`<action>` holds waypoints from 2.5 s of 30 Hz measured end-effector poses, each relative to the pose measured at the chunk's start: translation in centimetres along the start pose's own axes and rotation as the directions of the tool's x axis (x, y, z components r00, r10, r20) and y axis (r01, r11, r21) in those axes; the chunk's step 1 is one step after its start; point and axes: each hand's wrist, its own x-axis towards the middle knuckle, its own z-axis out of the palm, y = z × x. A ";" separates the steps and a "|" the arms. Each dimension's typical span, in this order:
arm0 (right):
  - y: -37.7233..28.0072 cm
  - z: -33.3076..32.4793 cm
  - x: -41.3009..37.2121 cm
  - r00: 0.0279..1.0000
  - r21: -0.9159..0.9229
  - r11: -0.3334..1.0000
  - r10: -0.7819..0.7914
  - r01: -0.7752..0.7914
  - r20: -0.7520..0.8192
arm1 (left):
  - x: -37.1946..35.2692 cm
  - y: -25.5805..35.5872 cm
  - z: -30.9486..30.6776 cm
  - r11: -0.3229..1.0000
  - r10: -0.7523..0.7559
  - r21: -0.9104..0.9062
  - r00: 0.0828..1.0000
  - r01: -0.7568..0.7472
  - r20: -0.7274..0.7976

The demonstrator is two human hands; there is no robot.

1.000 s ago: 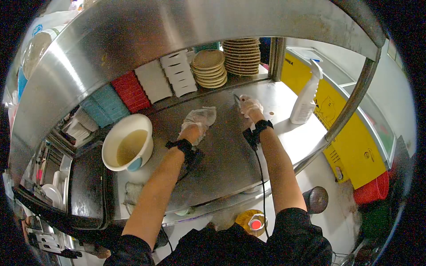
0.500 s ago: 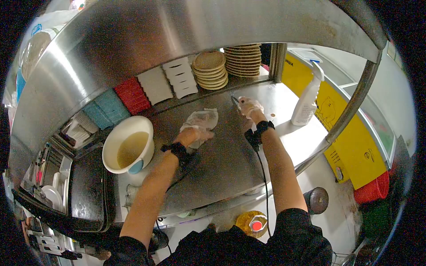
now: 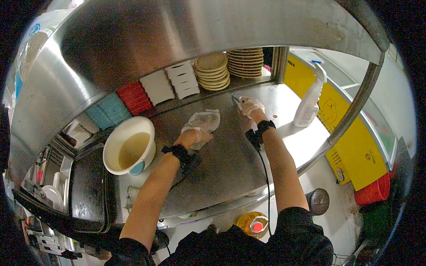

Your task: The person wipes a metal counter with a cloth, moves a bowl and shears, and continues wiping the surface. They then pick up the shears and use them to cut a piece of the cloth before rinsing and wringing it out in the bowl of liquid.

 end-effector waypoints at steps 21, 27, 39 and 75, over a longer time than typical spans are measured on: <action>6.9 -5.6 -19.0 0.930 0.540 0.783 0.368 -0.307 -0.004 | -5.5 5.4 3.3 0.812 0.414 0.447 0.910 -0.375 0.011; 4.5 -3.1 -25.1 0.816 0.249 0.961 0.236 -0.118 -0.528 | 2.7 9.0 7.1 0.916 0.344 0.229 0.939 -0.330 -0.020; -4.5 -4.8 -27.5 0.695 0.732 0.671 0.584 -0.122 -0.420 | 15.1 7.8 4.9 0.998 0.053 0.000 0.897 -0.059 -0.438; -6.1 -8.1 -28.1 0.678 0.972 0.216 0.729 -0.098 -0.093 | -0.6 5.8 5.4 0.880 0.475 0.168 0.830 -0.445 -0.291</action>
